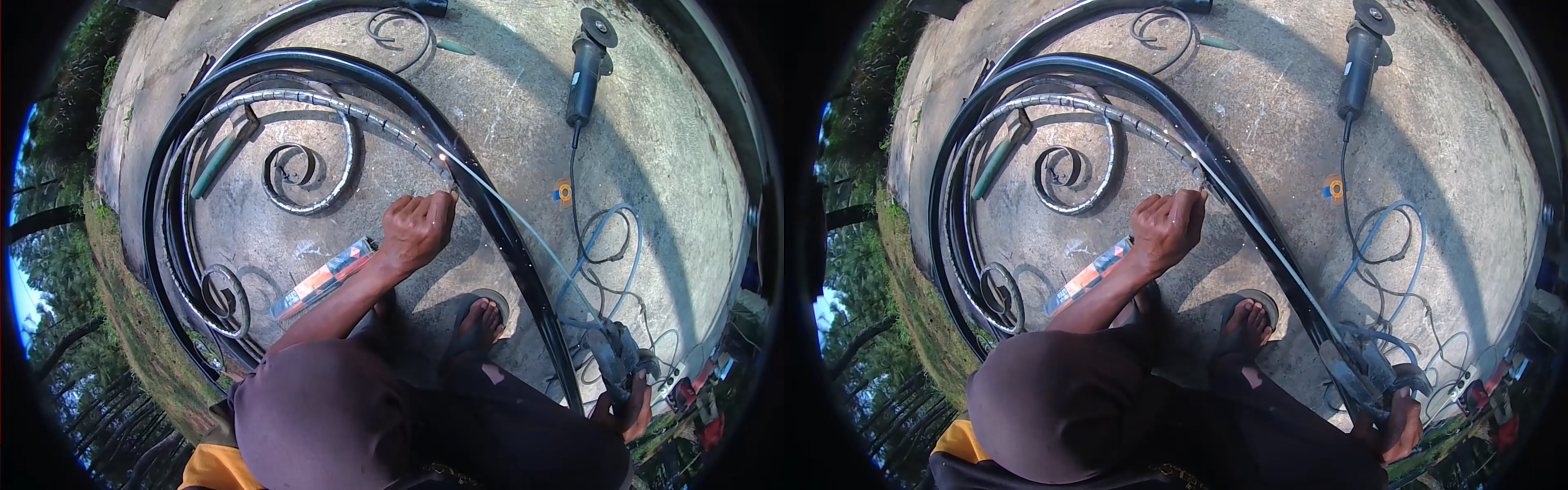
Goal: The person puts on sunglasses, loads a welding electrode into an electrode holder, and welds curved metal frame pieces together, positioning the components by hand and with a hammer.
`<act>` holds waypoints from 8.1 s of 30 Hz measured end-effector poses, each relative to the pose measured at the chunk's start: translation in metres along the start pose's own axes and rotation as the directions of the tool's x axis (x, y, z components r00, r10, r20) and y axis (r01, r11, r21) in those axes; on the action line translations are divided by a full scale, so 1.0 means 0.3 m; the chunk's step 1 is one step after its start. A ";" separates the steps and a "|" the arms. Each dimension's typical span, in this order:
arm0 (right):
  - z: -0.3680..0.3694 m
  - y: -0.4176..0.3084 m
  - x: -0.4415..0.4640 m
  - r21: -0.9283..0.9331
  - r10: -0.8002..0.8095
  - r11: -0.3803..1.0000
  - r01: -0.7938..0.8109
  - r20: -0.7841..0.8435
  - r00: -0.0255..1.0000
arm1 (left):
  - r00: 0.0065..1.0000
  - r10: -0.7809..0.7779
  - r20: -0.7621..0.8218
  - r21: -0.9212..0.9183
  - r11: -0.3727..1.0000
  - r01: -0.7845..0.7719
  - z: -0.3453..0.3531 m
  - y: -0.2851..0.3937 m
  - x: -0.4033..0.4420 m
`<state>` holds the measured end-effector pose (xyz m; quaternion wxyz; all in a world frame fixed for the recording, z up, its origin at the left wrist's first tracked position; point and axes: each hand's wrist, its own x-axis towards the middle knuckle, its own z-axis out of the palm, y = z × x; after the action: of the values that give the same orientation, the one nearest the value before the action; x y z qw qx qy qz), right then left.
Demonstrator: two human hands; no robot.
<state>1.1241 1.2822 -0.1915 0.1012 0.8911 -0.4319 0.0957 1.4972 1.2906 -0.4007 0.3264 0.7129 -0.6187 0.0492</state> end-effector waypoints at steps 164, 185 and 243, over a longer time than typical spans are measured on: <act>0.027 0.021 -0.092 0.097 0.022 0.995 -0.029 0.071 0.997 | 0.999 0.037 0.036 -0.052 0.998 -0.035 -0.015 0.045 -0.028; 0.001 -0.010 -0.075 0.103 0.086 0.990 -0.100 0.131 0.988 | 0.999 0.036 0.023 -0.070 0.997 -0.034 -0.004 0.039 -0.029; -0.026 0.034 -0.058 0.067 -0.058 0.996 0.054 0.071 0.996 | 0.998 0.038 0.041 -0.071 0.997 -0.035 -0.030 0.063 -0.030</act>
<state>1.1049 1.2910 -0.1876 0.0592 0.9086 -0.4068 0.0745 1.4808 1.3025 -0.3903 0.3373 0.6905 -0.6396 0.0183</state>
